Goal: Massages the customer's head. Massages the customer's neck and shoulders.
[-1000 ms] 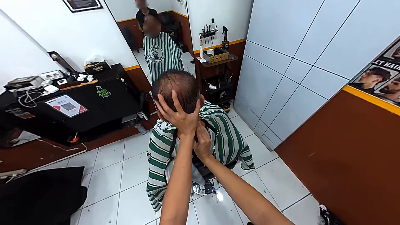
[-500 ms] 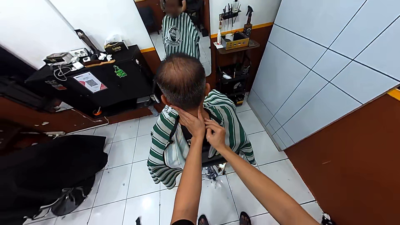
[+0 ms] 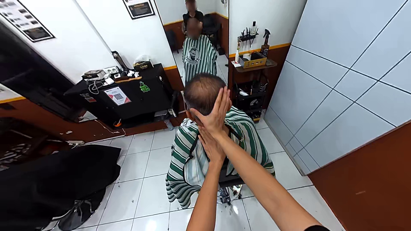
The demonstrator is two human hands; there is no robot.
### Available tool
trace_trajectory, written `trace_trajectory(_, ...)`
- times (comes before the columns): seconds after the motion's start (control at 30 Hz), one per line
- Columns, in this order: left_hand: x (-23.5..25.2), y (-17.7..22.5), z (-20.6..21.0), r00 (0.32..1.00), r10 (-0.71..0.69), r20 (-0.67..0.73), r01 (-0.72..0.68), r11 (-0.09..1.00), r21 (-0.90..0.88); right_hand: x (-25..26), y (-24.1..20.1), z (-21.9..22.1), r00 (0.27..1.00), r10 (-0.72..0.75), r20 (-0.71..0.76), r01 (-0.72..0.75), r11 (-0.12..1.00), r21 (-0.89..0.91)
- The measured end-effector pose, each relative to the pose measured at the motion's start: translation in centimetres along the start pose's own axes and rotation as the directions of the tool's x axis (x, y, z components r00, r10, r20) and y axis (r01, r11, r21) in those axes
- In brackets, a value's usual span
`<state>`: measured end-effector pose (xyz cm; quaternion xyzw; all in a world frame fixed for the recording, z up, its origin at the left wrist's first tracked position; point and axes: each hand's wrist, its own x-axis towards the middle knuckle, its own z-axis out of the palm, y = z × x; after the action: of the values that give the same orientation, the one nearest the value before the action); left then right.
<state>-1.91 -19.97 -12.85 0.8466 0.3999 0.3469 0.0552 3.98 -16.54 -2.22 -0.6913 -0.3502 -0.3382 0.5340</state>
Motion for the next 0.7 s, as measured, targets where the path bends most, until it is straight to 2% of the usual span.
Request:
trace_trajectory(0.1, -1.2, -1.2, -0.3, 1.0, 0.026, 0.013, -0.025, 0.999, -0.046, -3.9, 2.4, 1.8, 0.996, 0.009, -0.086, -0.006, 0.999, 0.037)
trace_trajectory(0.23, -1.8, -2.7, -0.1, 0.996, 0.085, -0.034, -0.089, 0.991, -0.104, -5.8, 2.1, 1.8, 0.988, 0.153, 0.034, -0.153, 0.988, 0.012)
trace_trajectory(0.33, -2.3, -4.0, -0.5, 0.987, 0.16, -0.002, -0.159, 0.978, -0.135, -6.9, 1.8, 1.6, 0.948, 0.283, 0.147, -0.276, 0.959, -0.068)
trace_trajectory(0.4, -2.8, -4.8, -1.1, 0.973, 0.222, 0.066, -0.21, 0.966, -0.15, -7.8, 2.3, 1.6, 0.944, 0.295, 0.15, -0.277, 0.952, -0.13)
trace_trajectory(0.47, -3.3, -5.7, -1.8, 0.967, 0.251, 0.043, -0.232, 0.939, -0.255, -8.9, 3.1, 1.5, 0.953, 0.26, 0.154, -0.242, 0.962, -0.128)
trace_trajectory(0.57, -2.2, -5.6, -4.3, 0.989, 0.129, -0.075, -0.149, 0.857, -0.493, -10.1, 3.8, 1.1, 0.958, 0.225, 0.177, -0.21, 0.973, -0.099)
trace_trajectory(0.7, 4.0, -2.0, -5.5, 0.966, -0.118, -0.23, -0.065, 0.749, -0.659, -11.2, 4.2, 0.0, 0.971, 0.151, 0.186, -0.124, 0.981, -0.147)
